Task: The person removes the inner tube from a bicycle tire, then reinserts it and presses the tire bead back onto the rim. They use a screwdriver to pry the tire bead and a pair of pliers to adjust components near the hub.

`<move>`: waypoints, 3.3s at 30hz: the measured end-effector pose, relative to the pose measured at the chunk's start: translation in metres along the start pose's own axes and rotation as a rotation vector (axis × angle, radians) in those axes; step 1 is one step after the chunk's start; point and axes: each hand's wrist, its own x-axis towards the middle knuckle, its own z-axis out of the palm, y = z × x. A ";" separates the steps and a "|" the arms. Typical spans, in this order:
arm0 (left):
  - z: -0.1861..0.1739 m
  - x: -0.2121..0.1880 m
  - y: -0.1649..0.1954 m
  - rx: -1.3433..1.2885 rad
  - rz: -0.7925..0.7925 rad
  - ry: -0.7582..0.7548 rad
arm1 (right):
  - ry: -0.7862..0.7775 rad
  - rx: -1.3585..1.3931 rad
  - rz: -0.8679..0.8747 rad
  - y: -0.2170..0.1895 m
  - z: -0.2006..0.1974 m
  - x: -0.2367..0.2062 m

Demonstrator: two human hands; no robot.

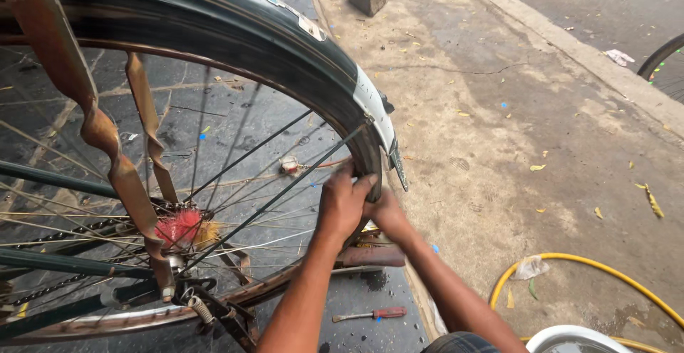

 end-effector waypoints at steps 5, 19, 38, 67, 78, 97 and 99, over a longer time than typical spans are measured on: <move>0.030 0.013 0.020 0.319 -0.082 0.345 | -0.332 -0.046 -0.201 -0.019 -0.050 0.043; 0.013 -0.062 -0.052 0.477 0.274 0.196 | 0.213 0.055 0.004 0.059 0.078 -0.052; -0.073 -0.165 -0.068 0.409 0.127 0.123 | -0.439 -0.023 0.238 0.092 -0.043 -0.084; -0.080 -0.257 -0.201 0.732 -0.183 0.023 | -0.354 0.221 0.616 0.023 -0.053 -0.195; -0.102 -0.234 -0.223 0.695 -0.495 -0.152 | -0.612 -1.172 0.045 -0.194 0.000 -0.095; -0.108 -0.239 -0.244 0.595 -0.459 0.085 | -1.064 -1.838 -0.126 -0.193 0.158 -0.045; -0.108 -0.240 -0.246 0.537 -0.492 0.073 | -1.067 -1.821 -0.146 -0.179 0.163 -0.053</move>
